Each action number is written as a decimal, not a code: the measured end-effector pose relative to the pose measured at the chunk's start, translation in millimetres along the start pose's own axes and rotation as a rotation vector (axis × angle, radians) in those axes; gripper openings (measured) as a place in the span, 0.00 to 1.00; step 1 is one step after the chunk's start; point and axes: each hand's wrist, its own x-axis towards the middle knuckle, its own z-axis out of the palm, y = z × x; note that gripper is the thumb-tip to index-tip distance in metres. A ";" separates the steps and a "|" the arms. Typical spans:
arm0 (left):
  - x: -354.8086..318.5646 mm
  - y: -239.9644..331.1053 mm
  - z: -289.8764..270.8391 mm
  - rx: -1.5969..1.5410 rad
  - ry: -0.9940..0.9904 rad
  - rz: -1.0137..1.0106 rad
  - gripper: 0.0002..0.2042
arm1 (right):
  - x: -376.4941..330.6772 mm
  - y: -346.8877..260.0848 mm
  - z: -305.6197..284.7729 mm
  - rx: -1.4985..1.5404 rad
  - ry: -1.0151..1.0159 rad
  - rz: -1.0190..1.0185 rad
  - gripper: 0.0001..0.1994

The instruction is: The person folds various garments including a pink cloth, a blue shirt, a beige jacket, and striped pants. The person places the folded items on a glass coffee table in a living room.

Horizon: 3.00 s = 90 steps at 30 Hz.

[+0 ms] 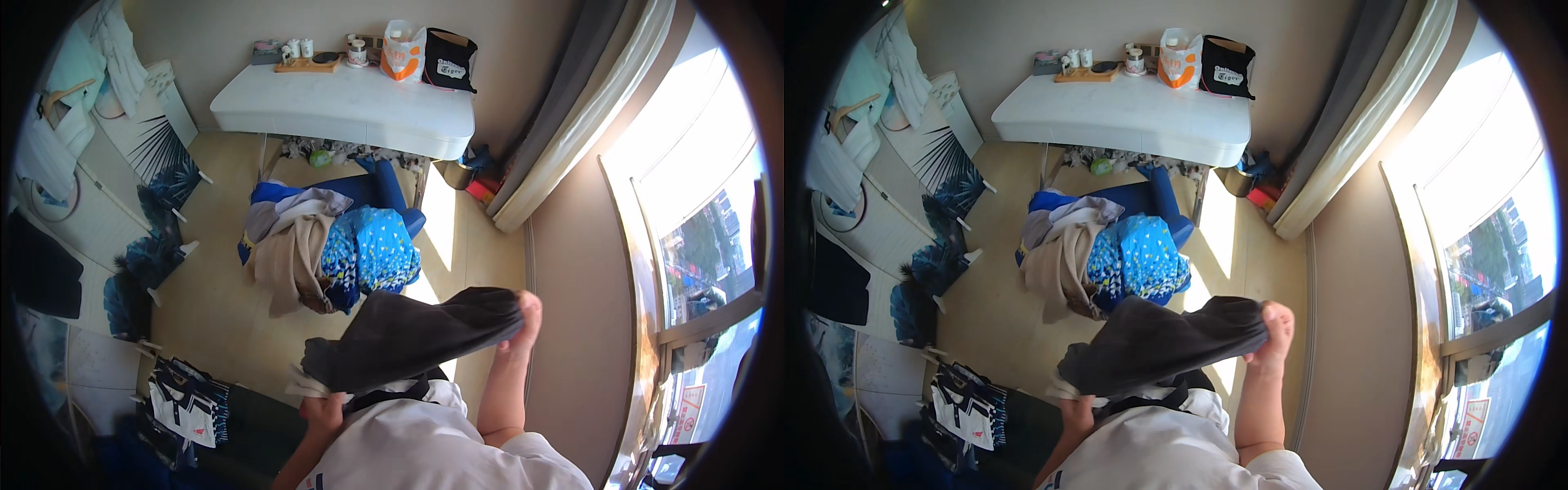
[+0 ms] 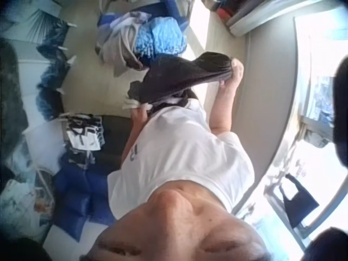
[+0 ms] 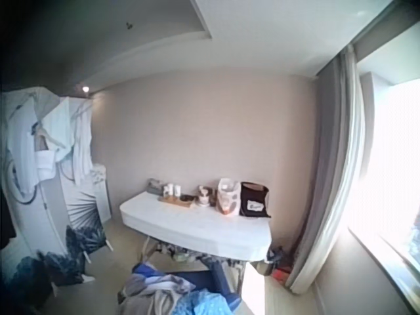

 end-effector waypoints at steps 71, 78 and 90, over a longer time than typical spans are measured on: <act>195.5 73.0 191.8 0.212 -0.053 -0.166 0.18 | 432.4 37.5 -71.0 -0.124 -0.497 0.300 0.29; 160.8 74.6 154.7 0.325 -0.032 -0.094 0.19 | 391.7 215.9 30.6 -0.454 -1.055 0.695 0.24; 67.8 84.9 -29.6 0.257 0.290 -0.048 0.15 | 297.1 375.0 -58.1 -1.300 -0.795 0.193 0.12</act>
